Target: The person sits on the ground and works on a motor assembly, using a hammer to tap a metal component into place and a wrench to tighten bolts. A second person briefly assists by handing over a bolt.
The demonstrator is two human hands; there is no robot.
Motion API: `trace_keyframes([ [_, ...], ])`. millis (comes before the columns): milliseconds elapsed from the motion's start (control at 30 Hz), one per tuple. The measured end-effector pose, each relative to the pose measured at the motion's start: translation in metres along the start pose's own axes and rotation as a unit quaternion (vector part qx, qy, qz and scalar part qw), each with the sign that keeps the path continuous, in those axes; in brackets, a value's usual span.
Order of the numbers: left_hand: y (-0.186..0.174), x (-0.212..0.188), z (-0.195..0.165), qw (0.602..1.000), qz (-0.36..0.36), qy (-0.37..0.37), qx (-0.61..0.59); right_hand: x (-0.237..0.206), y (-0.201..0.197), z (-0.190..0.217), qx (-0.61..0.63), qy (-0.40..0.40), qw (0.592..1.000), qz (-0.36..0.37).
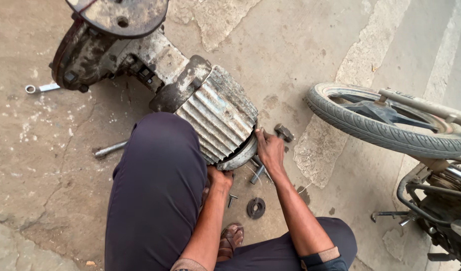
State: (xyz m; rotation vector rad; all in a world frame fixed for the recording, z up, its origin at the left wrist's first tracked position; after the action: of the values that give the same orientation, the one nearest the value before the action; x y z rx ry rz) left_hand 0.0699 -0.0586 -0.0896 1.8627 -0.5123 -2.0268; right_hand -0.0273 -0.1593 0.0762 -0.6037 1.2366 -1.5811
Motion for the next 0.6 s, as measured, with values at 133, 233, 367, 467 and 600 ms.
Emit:
trace_keyframes([
  [133, -0.003, 0.006, 0.006, 1.0, 0.0, -0.004, -0.011, 0.002, 0.001, -0.003, -0.007, -0.011, 1.0, -0.013],
  [233, -0.002, 0.009, 0.013, 1.0, -0.001, -0.009, -0.021, 0.005, 0.001, -0.003, -0.036, -0.032, 0.999, -0.016],
  [367, -0.004, 0.006, 0.023, 1.0, -0.015, -0.015, -0.023, 0.012, 0.003, -0.004, -0.041, -0.071, 0.996, -0.021],
  [467, 0.0, 0.005, 0.023, 1.0, -0.011, -0.008, -0.024, 0.018, 0.007, -0.018, -0.024, -0.024, 0.999, 0.01],
  [600, 0.002, 0.008, 0.026, 0.998, 0.0, -0.018, -0.062, 0.018, 0.007, -0.032, 0.066, -0.027, 0.997, 0.029],
])
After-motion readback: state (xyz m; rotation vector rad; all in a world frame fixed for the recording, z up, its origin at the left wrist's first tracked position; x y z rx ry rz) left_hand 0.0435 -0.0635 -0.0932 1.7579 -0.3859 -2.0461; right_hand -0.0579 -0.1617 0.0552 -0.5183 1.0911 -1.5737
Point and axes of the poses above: each hand's wrist, its own x-axis towards the middle knuckle, its own y-axis out of the palm, z = x × y, the point moved 7 cm from there along x, towards the middle knuckle, and after that the axes turned 8 degrees about y, right-handed, at the moved point
